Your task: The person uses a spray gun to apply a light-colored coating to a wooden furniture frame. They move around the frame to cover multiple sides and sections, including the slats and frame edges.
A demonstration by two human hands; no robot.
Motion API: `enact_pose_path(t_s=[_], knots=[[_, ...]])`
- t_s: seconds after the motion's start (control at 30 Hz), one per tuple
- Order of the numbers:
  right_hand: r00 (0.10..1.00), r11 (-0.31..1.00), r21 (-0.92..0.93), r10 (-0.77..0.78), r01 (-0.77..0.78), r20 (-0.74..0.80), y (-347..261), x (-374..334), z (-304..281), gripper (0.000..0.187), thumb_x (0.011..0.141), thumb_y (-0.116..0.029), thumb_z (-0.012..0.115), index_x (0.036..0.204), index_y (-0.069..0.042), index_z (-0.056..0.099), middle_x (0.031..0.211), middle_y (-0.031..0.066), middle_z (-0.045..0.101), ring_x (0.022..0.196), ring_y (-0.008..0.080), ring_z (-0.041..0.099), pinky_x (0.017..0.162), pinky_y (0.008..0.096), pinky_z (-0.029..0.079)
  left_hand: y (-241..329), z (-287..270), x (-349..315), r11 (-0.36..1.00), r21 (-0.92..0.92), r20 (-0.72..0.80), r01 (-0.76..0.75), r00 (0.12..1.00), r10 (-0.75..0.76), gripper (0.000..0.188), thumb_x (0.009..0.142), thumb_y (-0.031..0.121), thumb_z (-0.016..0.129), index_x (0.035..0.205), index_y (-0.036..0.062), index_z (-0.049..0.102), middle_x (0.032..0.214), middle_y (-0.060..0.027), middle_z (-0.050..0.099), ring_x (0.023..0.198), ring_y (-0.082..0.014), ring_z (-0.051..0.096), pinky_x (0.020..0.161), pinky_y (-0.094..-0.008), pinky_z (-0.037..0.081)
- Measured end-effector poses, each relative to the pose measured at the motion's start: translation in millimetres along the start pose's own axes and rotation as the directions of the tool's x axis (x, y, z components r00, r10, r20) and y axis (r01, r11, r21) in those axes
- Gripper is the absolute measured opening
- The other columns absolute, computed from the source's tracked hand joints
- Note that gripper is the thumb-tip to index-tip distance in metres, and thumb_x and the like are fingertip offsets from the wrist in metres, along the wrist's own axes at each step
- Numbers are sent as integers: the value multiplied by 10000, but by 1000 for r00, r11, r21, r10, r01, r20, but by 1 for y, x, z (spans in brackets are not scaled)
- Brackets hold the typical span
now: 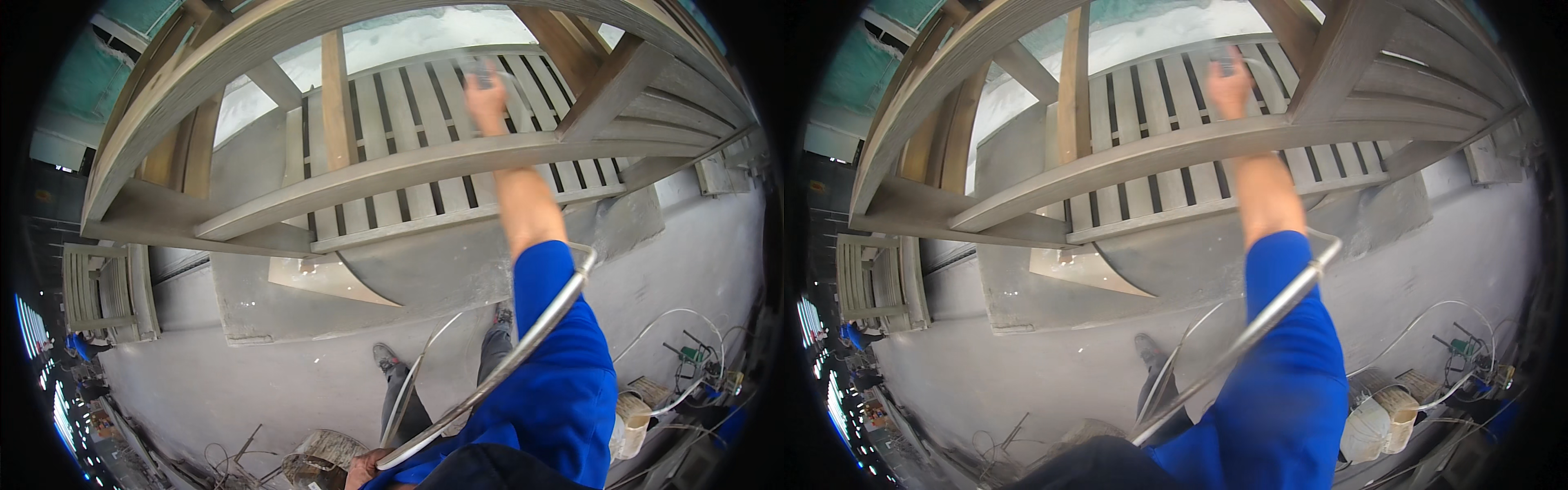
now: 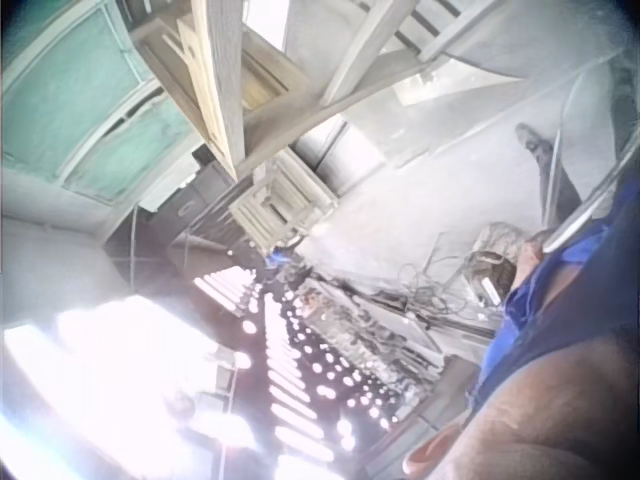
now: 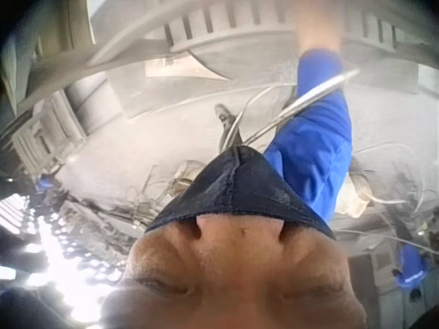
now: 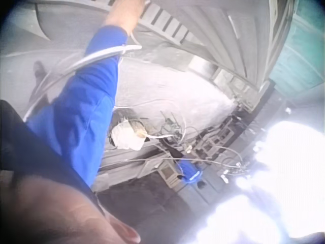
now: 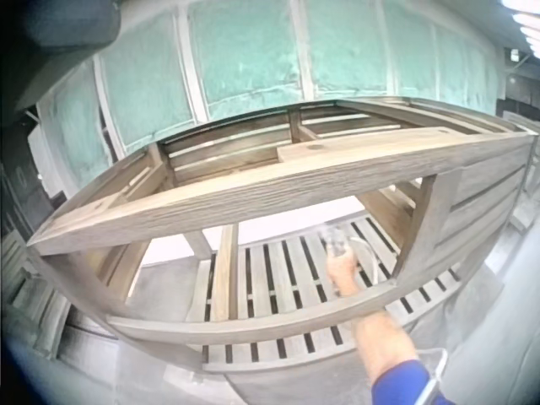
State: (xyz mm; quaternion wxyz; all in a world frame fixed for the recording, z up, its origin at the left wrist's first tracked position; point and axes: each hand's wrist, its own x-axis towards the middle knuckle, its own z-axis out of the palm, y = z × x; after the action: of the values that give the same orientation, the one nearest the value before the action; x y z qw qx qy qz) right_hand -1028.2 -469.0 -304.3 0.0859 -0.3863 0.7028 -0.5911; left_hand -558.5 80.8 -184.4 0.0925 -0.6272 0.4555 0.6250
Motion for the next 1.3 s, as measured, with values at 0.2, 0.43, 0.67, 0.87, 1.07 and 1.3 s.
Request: enact_pose_path(t_s=[0.2,0.43,0.67,0.87,1.07,1.3], knots=[[915,789,-557,15,-259,-404,135,123,-149,491,937,-317,664,1284,30,658,1088,253,723,998,395,705,947,422,532,18,5,10,998,0,47,-65,997,65,308,866,161,712,1158,68,743,1035,-158,753,990,-309,723,906,-385,550],[988,950,-311,46,2,148,33,2,-107,440,964,-164,635,1399,-100,622,1264,189,693,1145,295,671,1021,389,506,18,-11,-14,982,31,-7,-186,982,187,384,901,272,735,1213,49,726,1035,-169,768,986,-299,748,876,-375,564],[778,931,326,-80,-165,623,-106,-153,47,551,934,-200,730,1460,-118,587,1125,102,740,1040,185,682,927,332,524,6,-33,-31,990,30,-56,-138,989,139,337,883,192,718,1196,67,735,1046,-173,763,1001,-323,739,889,-380,562],[949,989,92,-139,118,284,-31,-111,-28,578,910,-256,747,1436,-86,577,1311,196,671,1198,322,641,1041,434,482,-10,-44,-43,989,89,-22,-120,992,122,318,868,124,704,1181,82,742,1055,-176,759,1014,-344,731,900,-384,560],[999,373,-928,35,-19,-6,53,-10,-263,408,949,-363,641,1155,-16,697,1080,227,747,1063,435,700,931,500,548,-24,-49,-26,947,214,35,-241,970,239,321,856,59,699,1171,90,748,1047,-186,756,1018,-360,726,896,-381,557],[914,881,-341,388,-329,121,11,-72,-209,591,951,-407,682,1321,41,574,980,251,754,995,384,736,884,432,553,-17,-53,-46,980,-13,24,-199,980,199,332,844,55,710,1172,82,749,1045,-184,755,1018,-364,724,908,-381,557]])
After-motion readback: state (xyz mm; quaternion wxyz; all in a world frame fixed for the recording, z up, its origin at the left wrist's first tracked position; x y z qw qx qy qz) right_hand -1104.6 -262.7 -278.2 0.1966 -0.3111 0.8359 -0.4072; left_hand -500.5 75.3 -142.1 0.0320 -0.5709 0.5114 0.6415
